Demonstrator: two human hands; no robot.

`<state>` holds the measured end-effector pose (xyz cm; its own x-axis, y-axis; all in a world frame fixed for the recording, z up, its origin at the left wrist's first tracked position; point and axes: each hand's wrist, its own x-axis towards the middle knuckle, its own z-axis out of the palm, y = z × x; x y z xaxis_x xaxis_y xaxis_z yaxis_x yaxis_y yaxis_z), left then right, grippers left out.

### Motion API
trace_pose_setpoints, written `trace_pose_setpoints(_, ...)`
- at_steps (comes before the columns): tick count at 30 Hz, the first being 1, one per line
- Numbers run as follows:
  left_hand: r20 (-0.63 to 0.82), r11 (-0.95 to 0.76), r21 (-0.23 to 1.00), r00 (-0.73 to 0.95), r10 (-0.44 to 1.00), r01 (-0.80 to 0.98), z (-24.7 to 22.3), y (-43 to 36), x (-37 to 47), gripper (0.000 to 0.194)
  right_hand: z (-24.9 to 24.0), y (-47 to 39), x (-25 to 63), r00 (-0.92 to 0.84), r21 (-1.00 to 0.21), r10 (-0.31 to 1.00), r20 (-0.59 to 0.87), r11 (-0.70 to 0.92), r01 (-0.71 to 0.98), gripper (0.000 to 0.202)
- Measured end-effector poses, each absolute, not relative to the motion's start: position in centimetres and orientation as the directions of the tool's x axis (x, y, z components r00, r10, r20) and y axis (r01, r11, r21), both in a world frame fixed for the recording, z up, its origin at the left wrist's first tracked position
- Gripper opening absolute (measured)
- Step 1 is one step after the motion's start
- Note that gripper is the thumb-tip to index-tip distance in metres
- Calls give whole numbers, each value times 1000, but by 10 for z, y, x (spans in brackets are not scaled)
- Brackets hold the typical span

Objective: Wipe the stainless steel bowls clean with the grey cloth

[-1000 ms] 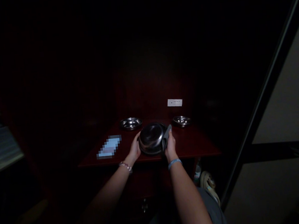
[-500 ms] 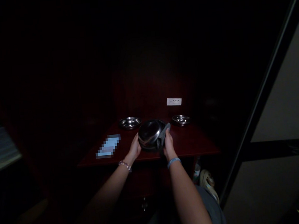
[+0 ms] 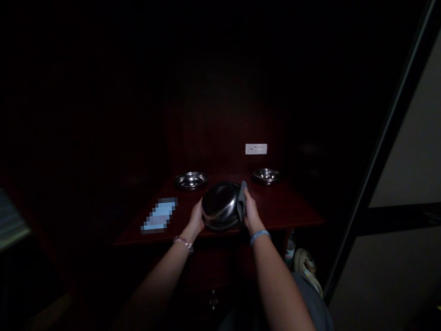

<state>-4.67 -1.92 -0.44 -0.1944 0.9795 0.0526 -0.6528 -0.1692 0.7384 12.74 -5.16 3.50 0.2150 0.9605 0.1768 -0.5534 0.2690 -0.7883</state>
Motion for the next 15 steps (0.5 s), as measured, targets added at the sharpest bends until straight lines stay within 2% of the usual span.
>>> trace_pose_setpoints(4,72,-149,698,-138,988,-701,1,-23,-45,35,34,-51,125,164,-779,984,61,150,-609,33)
trace_pose_setpoints(7,75,-125,665,-101,992,-737,4,-26,-45,38,31,-51,121,231,-750,972,45,186,-635,36)
trace_pose_setpoints(10,85,-107,659,-68,994,-744,7,-28,-43,32,29,-48,119,290,-726,955,59,240,-644,41)
trace_pose_setpoints(15,163,-162,672,-69,984,-722,8,-29,-36,29,27,-44,120,279,-685,959,48,235,-690,42)
